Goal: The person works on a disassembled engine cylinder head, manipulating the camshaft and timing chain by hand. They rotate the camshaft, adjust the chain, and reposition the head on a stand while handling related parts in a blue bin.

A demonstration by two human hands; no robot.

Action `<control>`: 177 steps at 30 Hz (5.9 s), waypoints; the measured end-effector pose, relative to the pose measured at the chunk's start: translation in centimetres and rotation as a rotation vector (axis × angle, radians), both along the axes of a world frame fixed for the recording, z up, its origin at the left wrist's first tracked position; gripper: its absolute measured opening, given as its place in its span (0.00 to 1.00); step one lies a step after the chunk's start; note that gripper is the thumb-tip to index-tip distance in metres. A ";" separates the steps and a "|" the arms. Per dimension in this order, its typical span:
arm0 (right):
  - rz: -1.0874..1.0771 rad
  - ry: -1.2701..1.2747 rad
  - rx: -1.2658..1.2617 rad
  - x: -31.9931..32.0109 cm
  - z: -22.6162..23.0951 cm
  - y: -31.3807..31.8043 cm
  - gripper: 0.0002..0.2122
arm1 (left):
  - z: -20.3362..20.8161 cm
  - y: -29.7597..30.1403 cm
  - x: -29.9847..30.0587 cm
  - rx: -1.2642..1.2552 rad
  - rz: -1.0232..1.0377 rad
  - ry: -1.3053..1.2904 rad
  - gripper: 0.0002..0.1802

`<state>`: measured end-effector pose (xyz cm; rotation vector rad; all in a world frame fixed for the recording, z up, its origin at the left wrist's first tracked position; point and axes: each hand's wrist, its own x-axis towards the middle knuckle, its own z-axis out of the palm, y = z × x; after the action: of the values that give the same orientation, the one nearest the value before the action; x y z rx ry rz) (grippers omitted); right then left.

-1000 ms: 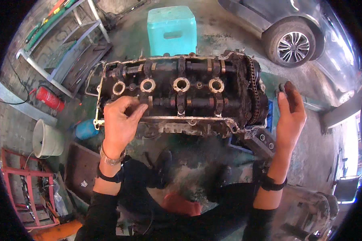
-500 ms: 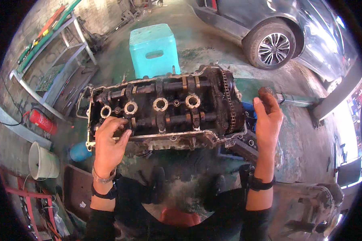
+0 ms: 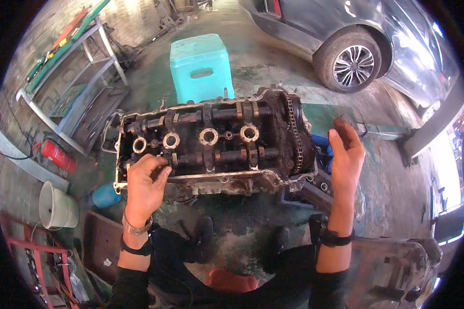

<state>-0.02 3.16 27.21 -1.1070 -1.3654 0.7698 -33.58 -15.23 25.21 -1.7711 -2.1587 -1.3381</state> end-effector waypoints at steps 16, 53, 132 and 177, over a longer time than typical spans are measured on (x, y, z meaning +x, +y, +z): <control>-0.006 -0.055 0.003 -0.8 0.0 -0.1 0.19 | -0.7 -0.1 -0.7 0.022 -0.022 -0.012 0.10; 0.106 -0.542 0.330 -3.9 1.5 -4.3 0.11 | -0.8 -0.1 -0.9 0.014 0.000 0.029 0.11; 0.258 -0.957 0.484 -8.7 -0.8 -5.3 0.08 | -2.0 0.0 -1.4 0.067 0.026 0.018 0.12; 0.252 -0.947 0.452 -8.9 -1.0 -5.3 0.07 | -1.6 -0.2 -1.1 0.096 -0.036 0.024 0.11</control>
<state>-8.91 -2.15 26.25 -0.9593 -2.3610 0.0330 -34.65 -15.44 23.65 -1.7896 -2.0234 -1.3961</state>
